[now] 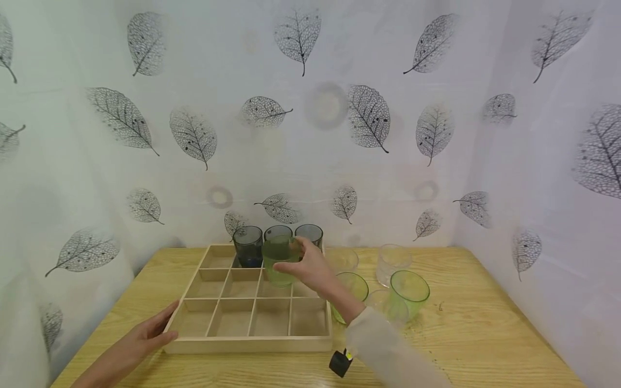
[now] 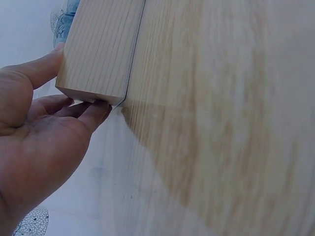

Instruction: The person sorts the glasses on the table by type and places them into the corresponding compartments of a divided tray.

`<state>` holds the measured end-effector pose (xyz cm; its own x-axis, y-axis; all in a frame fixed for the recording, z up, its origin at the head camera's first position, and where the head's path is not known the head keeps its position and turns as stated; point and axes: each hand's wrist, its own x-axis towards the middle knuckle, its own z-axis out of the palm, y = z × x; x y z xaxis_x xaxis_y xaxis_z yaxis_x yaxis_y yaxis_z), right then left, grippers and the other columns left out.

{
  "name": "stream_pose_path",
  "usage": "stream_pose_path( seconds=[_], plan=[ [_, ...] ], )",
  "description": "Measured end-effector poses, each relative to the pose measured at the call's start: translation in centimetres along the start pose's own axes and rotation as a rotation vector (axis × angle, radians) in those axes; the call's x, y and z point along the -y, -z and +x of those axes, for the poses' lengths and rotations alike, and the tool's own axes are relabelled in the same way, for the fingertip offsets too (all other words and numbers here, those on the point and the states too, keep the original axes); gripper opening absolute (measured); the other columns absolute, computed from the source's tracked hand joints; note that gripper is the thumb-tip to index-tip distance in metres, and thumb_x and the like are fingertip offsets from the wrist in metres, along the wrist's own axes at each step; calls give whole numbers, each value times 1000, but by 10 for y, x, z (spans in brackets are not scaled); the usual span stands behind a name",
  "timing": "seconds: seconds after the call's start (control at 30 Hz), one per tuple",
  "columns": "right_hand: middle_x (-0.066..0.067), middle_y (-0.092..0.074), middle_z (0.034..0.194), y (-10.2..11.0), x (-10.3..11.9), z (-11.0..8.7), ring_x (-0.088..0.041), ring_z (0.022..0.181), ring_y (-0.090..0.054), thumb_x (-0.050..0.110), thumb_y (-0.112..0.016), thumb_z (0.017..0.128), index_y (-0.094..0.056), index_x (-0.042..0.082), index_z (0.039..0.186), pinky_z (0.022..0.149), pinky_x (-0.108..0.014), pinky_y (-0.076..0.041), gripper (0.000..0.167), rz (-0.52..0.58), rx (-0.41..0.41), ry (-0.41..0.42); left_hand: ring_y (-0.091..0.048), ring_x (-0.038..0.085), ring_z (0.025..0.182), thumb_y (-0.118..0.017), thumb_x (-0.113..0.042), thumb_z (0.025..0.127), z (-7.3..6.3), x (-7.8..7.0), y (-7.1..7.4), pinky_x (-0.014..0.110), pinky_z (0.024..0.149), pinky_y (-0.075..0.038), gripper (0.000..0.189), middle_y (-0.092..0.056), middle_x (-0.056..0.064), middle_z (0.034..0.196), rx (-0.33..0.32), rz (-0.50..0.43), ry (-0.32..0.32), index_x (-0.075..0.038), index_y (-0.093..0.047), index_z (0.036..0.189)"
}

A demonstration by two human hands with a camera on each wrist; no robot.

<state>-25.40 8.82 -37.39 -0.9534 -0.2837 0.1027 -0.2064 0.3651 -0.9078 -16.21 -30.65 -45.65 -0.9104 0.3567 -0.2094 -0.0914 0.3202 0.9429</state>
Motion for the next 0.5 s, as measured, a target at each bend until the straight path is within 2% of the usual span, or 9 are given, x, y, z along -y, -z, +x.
stream_pose_path(
  seconds=[0.2, 0.5],
  plan=[
    [-17, -51, 151, -23, 2, 11, -39, 140, -46, 33, -85, 88, -34, 2, 160, 108, -56, -42, 94, 82, 45, -2, 1, 46, 151, -53, -25, 110, 0, -2, 1, 6, 91, -36, 83, 8, 29, 167, 4, -1, -1, 3, 5, 163],
    [-19, -52, 150, -55, 5, 25, -38, 137, -49, 31, -85, 88, -32, -1, 160, 105, -53, -46, 95, 109, 57, 38, 2, 47, 151, -54, -27, 110, 1, -3, 0, 7, 89, -36, 84, 9, 27, 167, -3, 11, 31, 2, 4, 164]
  ],
)
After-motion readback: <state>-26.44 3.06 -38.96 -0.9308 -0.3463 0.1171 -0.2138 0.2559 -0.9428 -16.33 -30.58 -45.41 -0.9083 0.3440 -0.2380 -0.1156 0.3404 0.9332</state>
